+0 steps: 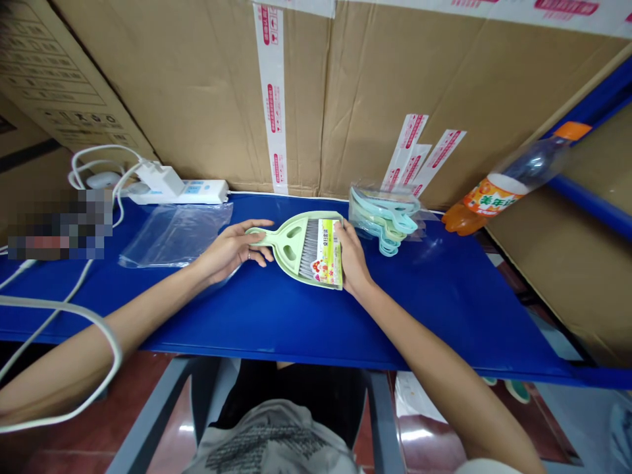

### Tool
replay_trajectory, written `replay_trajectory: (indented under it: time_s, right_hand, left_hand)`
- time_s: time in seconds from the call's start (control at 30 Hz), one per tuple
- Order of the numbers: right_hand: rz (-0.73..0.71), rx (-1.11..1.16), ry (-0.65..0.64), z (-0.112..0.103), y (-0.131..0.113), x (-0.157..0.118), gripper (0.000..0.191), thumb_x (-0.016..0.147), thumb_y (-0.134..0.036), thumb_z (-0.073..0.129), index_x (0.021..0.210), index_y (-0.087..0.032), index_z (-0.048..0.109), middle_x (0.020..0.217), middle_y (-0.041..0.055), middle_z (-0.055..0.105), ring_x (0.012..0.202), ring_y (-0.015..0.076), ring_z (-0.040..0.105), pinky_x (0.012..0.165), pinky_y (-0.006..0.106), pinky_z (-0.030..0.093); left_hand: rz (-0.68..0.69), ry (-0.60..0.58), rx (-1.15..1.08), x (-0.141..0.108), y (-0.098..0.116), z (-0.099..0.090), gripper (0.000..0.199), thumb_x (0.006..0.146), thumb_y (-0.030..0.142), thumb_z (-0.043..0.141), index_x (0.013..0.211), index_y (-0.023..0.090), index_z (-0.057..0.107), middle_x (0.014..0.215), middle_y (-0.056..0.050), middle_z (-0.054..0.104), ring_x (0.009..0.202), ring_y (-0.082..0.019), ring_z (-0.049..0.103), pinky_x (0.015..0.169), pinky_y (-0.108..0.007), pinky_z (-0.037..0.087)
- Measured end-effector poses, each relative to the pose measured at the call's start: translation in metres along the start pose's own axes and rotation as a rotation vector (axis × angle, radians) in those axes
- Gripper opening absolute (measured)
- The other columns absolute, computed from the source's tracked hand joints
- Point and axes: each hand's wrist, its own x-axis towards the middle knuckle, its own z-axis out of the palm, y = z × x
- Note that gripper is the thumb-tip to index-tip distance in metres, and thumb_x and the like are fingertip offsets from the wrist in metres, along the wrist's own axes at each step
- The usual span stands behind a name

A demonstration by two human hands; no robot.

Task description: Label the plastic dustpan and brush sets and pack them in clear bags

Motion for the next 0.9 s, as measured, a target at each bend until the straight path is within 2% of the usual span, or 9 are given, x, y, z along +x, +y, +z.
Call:
replay_trajectory:
  time_s: [0.1, 0.17, 0.2, 0.3, 0.4, 0.5, 0.7, 0.77, 0.9]
  right_hand:
    - [0.071, 0.030, -0.071, 0.002, -0.007, -0.003, 0.098, 0.082, -0.036, 0.086, 0.167, -0.032, 0.037, 0.122, 0.0031, 0.083, 0.108, 0.0296, 0.082, 0.092, 0.049, 0.070]
    - [0.095, 0.007, -0.140, 0.003, -0.011, -0.005, 0.118, 0.075, -0.025, 0.089, 0.174, -0.036, 0.026, 0.120, 0.0024, 0.083, 0.101, 0.0298, 0.083, 0.090, 0.052, 0.071]
    - [0.084, -0.010, -0.173, 0.003, -0.012, -0.006, 0.121, 0.073, -0.021, 0.090, 0.175, -0.038, 0.026, 0.120, 0.0019, 0.083, 0.098, 0.0297, 0.083, 0.089, 0.053, 0.071]
    - [0.018, -0.068, -0.227, 0.003, -0.012, -0.008, 0.108, 0.073, -0.019, 0.090, 0.168, -0.041, 0.044, 0.121, 0.0013, 0.083, 0.097, 0.0285, 0.083, 0.090, 0.052, 0.071]
    - [0.003, -0.130, -0.213, 0.001, -0.007, -0.006, 0.080, 0.072, -0.022, 0.092, 0.148, -0.034, 0.069, 0.120, 0.0030, 0.083, 0.096, 0.0279, 0.082, 0.090, 0.049, 0.071]
    - [0.002, -0.170, -0.185, -0.001, -0.003, -0.002, 0.064, 0.069, -0.025, 0.097, 0.131, -0.029, 0.080, 0.119, 0.0040, 0.084, 0.095, 0.0262, 0.081, 0.091, 0.046, 0.071]
    - [-0.037, -0.218, -0.159, -0.002, -0.002, -0.003, 0.063, 0.070, -0.029, 0.099, 0.130, -0.027, 0.081, 0.127, 0.0052, 0.082, 0.100, 0.0254, 0.081, 0.091, 0.043, 0.070]
    - [-0.046, -0.200, -0.164, 0.000, -0.003, -0.004, 0.068, 0.071, -0.029, 0.099, 0.136, -0.030, 0.079, 0.131, 0.0045, 0.081, 0.103, 0.0266, 0.081, 0.092, 0.044, 0.070]
    - [-0.042, -0.028, -0.117, 0.005, -0.009, -0.007, 0.083, 0.086, -0.037, 0.087, 0.162, -0.045, 0.054, 0.140, -0.0012, 0.078, 0.114, 0.0269, 0.080, 0.096, 0.048, 0.070]
  left_hand:
    - [-0.003, 0.073, -0.042, 0.001, 0.002, -0.002, 0.040, 0.088, 0.007, 0.070, 0.126, 0.000, 0.063, 0.077, -0.013, 0.077, 0.059, -0.023, 0.076, 0.056, -0.030, 0.064]
    - [-0.002, 0.093, -0.062, 0.001, 0.003, -0.002, 0.038, 0.088, 0.006, 0.067, 0.125, -0.001, 0.064, 0.075, -0.014, 0.077, 0.059, -0.023, 0.076, 0.055, -0.029, 0.064]
    - [-0.003, 0.098, -0.066, 0.001, 0.003, -0.001, 0.037, 0.089, 0.006, 0.066, 0.125, -0.001, 0.065, 0.074, -0.014, 0.076, 0.059, -0.023, 0.076, 0.055, -0.029, 0.064]
    - [-0.008, 0.099, -0.070, 0.001, 0.003, 0.001, 0.031, 0.091, 0.005, 0.064, 0.121, 0.000, 0.065, 0.072, -0.014, 0.076, 0.059, -0.023, 0.076, 0.056, -0.029, 0.064]
    - [-0.012, 0.090, -0.072, 0.000, 0.002, 0.003, 0.028, 0.091, 0.006, 0.064, 0.118, 0.001, 0.066, 0.072, -0.013, 0.076, 0.058, -0.023, 0.076, 0.055, -0.029, 0.064]
    - [-0.009, 0.079, -0.074, 0.001, 0.000, 0.003, 0.026, 0.090, 0.006, 0.065, 0.116, 0.001, 0.067, 0.073, -0.014, 0.076, 0.059, -0.023, 0.076, 0.055, -0.029, 0.063]
    - [-0.004, 0.053, -0.059, 0.002, -0.003, 0.000, 0.026, 0.090, 0.009, 0.069, 0.115, 0.003, 0.069, 0.075, -0.013, 0.077, 0.061, -0.024, 0.077, 0.057, -0.030, 0.064]
    - [0.002, 0.054, -0.063, 0.002, -0.003, 0.001, 0.026, 0.089, 0.009, 0.069, 0.115, 0.003, 0.069, 0.074, -0.013, 0.077, 0.061, -0.024, 0.077, 0.057, -0.030, 0.064]
    - [0.011, 0.062, -0.081, 0.001, -0.002, 0.002, 0.027, 0.090, 0.007, 0.067, 0.116, 0.001, 0.069, 0.074, -0.014, 0.076, 0.059, -0.023, 0.076, 0.055, -0.029, 0.063]
